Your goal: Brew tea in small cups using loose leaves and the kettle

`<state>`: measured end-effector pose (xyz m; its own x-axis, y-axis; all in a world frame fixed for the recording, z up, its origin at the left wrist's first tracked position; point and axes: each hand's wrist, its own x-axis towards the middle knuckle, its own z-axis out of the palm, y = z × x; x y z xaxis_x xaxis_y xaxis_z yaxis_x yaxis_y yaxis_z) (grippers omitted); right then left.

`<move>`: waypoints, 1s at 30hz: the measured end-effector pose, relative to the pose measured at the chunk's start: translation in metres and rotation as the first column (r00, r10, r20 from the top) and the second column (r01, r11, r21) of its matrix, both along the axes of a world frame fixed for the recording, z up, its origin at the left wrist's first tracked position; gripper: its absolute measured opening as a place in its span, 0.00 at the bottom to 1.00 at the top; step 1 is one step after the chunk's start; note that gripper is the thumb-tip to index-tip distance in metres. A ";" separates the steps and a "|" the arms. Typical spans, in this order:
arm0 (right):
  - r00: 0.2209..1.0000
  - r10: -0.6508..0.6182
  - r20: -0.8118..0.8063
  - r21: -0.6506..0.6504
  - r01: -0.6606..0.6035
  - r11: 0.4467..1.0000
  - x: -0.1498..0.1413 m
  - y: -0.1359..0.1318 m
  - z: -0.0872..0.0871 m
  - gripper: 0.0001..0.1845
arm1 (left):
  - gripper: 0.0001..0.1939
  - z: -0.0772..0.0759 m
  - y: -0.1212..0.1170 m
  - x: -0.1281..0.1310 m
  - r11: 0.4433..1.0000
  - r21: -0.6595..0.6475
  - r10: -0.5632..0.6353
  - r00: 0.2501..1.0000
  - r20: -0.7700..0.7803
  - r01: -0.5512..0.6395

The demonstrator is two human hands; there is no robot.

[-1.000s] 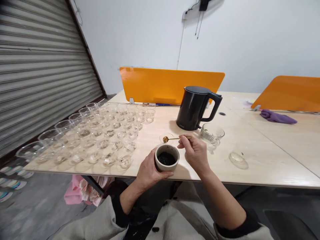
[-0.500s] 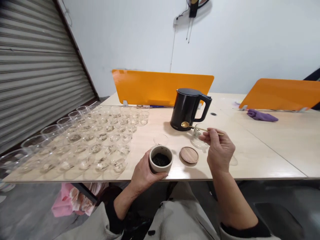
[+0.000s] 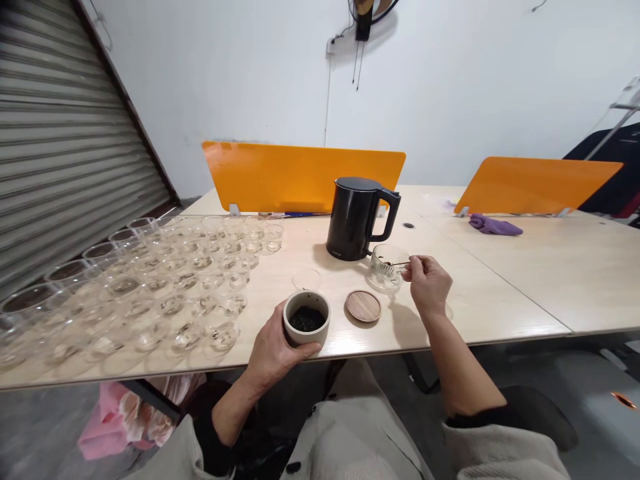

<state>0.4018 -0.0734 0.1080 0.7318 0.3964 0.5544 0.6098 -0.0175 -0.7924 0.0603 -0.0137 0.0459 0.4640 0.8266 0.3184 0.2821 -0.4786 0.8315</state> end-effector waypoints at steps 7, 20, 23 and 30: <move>0.999 -0.040 0.036 -0.191 0.046 0.980 0.004 -0.001 -0.005 0.26 | 0.48 0.004 -0.001 -0.001 1.000 0.009 0.019 0.999 -0.049 -0.019; 0.733 0.407 0.544 -0.553 -0.052 0.832 -0.072 -0.018 -0.059 0.35 | 0.51 0.002 0.002 -0.001 1.000 0.026 -0.007 1.000 -0.009 0.007; 0.688 0.459 0.562 -0.609 -0.031 0.793 -0.068 -0.005 -0.071 0.36 | 0.51 0.003 0.002 -0.001 0.999 0.033 -0.013 1.000 0.005 0.013; 0.820 0.387 0.422 -0.382 -0.227 0.896 -0.088 -0.020 -0.042 0.29 | 0.52 0.001 0.002 -0.001 0.999 0.041 -0.014 1.000 0.004 0.014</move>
